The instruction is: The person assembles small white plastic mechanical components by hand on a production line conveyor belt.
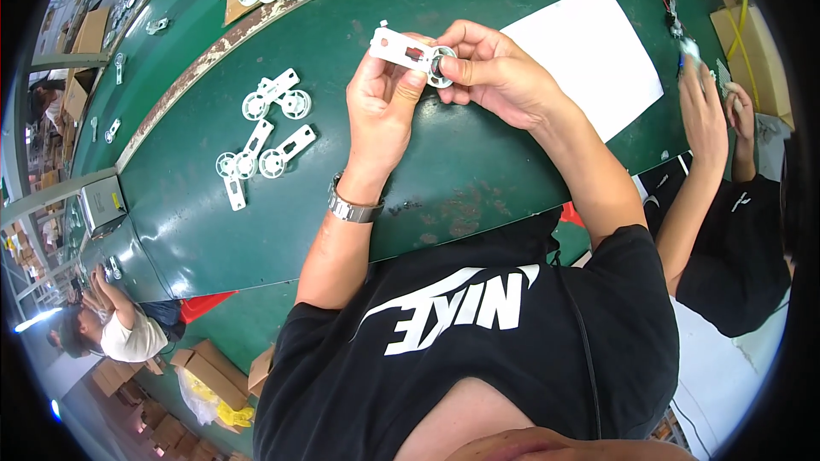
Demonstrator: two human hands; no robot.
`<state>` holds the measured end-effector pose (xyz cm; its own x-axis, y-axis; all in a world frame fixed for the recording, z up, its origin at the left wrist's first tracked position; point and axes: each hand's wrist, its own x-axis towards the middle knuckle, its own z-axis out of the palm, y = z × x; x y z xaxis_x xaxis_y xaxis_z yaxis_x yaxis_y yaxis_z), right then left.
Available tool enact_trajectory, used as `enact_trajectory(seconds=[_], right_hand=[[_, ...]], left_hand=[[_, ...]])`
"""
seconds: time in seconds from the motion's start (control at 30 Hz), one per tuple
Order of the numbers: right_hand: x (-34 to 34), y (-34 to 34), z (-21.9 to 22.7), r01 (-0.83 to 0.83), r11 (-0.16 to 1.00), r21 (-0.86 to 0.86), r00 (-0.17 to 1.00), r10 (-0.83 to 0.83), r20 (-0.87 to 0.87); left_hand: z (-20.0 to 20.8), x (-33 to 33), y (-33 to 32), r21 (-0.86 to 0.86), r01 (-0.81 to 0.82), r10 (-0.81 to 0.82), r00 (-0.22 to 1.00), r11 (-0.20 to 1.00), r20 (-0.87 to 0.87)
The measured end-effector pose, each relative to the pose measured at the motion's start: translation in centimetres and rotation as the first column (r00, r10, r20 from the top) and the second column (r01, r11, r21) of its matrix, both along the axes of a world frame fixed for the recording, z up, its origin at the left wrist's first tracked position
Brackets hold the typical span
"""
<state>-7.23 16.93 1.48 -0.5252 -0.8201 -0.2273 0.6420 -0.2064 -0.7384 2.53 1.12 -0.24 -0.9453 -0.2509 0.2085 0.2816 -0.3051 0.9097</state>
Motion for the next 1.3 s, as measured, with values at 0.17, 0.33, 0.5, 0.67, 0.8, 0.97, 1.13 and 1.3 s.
enact_trajectory(seconds=[0.17,0.33,0.5,0.67,0.8,0.97,1.13,1.3], right_hand=[[0.1,0.1,-0.4,0.036,0.999,0.016,0.998,-0.035,-0.045],[0.2,0.1,0.1,0.048,0.998,0.046,0.994,-0.044,-0.096],[0.5,-0.3,0.9,0.012,1.0,-0.02,1.0,-0.012,0.009],[0.6,-0.4,1.0,0.011,0.999,-0.037,0.999,-0.009,0.054],[0.6,-0.3,0.2,0.033,0.999,-0.033,0.999,-0.033,-0.001],[0.9,-0.5,0.6,0.065,0.998,0.0,0.991,-0.064,-0.116],[1.3,-0.8,0.8,0.083,0.995,0.054,0.935,-0.059,-0.351],[1.0,-0.6,0.4,0.112,0.991,0.075,0.924,-0.077,-0.375]], left_hand=[[0.2,0.2,0.5,0.045,0.031,-0.031,0.999,0.999,0.015],[-0.5,-0.1,0.0,0.057,0.053,-0.055,0.998,0.997,0.02],[0.1,-0.2,0.1,0.054,0.004,-0.002,1.0,0.999,-0.024],[0.0,-0.2,-0.2,0.065,-0.01,0.011,1.0,0.998,-0.013],[0.0,-0.1,0.0,0.055,-0.003,0.002,1.0,0.998,0.012],[-0.3,-0.2,-0.3,0.101,-0.007,0.004,1.0,0.995,0.031],[-0.1,-0.2,-0.7,0.176,0.007,-0.013,0.999,0.984,0.033],[0.1,-0.3,-0.3,0.156,0.016,-0.024,0.998,0.988,0.049]])
